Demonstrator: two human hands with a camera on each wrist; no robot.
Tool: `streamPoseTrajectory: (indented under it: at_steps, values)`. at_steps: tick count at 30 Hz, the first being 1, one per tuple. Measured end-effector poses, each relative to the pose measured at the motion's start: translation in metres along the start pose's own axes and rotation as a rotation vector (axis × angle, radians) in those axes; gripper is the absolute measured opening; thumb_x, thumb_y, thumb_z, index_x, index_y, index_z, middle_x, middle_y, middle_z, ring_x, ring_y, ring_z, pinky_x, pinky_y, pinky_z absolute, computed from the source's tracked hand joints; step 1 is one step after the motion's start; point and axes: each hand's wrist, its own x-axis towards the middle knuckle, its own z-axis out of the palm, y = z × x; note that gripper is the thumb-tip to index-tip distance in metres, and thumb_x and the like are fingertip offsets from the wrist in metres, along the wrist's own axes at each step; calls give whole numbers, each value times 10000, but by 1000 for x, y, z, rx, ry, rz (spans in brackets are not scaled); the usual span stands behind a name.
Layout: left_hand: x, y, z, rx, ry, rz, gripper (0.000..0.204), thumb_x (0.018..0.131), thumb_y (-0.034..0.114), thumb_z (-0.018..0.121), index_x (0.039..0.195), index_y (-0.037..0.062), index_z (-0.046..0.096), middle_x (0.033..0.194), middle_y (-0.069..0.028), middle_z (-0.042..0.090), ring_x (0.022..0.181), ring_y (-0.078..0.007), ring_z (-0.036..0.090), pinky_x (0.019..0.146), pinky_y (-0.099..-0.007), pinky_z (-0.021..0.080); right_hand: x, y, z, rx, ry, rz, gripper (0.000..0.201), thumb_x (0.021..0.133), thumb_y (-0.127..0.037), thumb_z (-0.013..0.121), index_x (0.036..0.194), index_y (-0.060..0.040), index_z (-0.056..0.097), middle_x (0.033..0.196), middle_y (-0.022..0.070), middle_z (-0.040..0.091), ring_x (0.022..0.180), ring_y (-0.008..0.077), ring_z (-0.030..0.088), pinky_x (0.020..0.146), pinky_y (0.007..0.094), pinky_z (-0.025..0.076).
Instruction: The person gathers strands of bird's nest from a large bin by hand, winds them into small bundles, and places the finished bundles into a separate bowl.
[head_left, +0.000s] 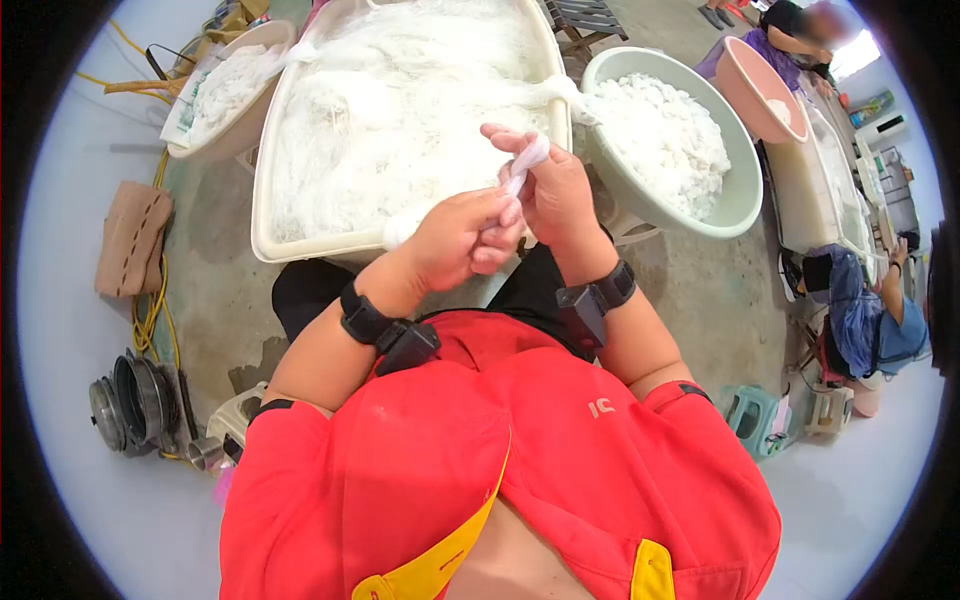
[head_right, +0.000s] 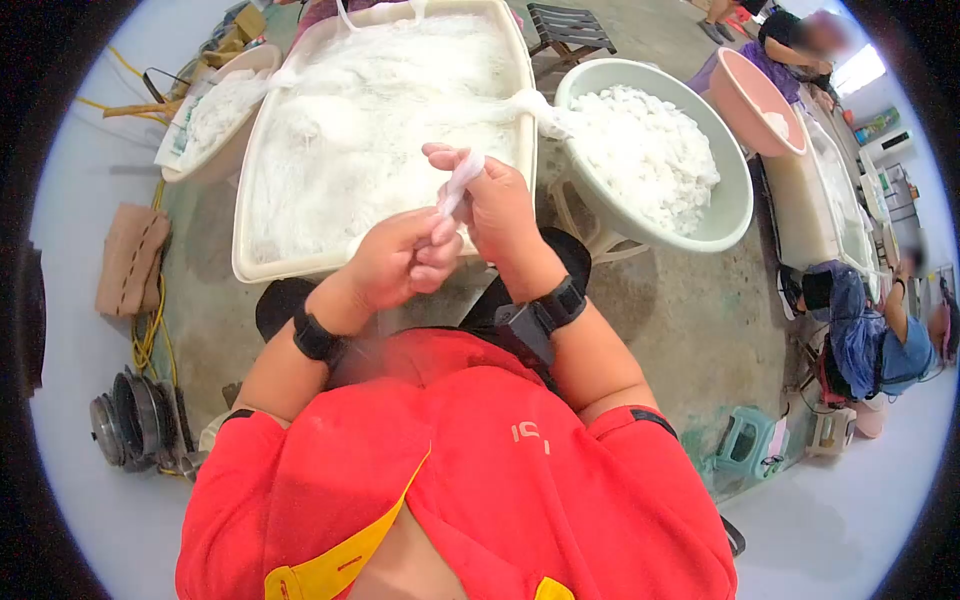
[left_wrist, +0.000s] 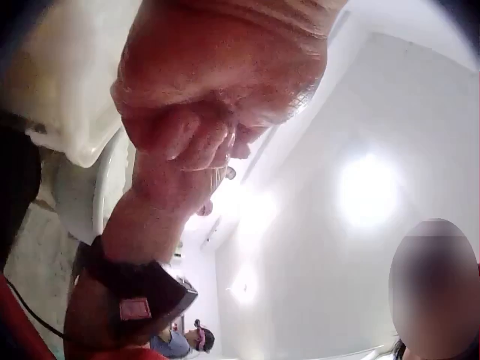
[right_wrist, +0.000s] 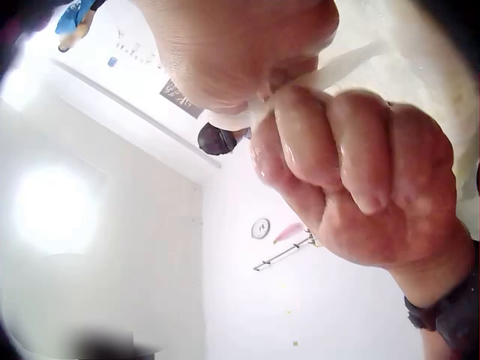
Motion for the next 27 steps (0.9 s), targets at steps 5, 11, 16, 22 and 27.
streamPoseTrajectory:
  at_steps: [5,11,16,22,27]
  values:
    - [-3,23,-13,1214,514,577,266,934,280,471,802,56,526,657,17,471,571,-109,434,526,-260,363,3,-15,-12,-667,-228,-56,241,798,-230,649,852,4,662,965,77,599,796,159,545,709,280,446]
    - [9,11,-12,865,504,756,317,942,317,463,1058,27,522,921,-5,508,775,-98,455,672,-246,398,8,3,-6,-445,-195,-234,247,791,-250,661,810,-5,647,930,75,577,788,138,528,673,262,435]
    - [-8,-2,1,671,242,383,449,927,369,479,1210,25,423,1005,-11,446,794,-78,401,711,-223,373,12,-18,-13,21,6,0,177,858,-223,598,885,-48,581,706,-31,501,627,59,447,562,195,349]
    - [-2,-7,-4,602,136,252,260,886,301,438,947,56,502,828,-20,496,758,-92,444,648,-226,375,11,-15,8,338,143,-38,120,927,-232,493,1000,-146,455,746,50,515,518,105,407,462,227,349]
    - [5,-11,-25,1178,422,373,222,849,193,407,724,29,489,605,-17,449,574,-107,402,563,-277,380,8,-15,-25,304,-159,130,82,925,-203,462,964,-131,458,719,29,495,530,110,433,442,243,351]
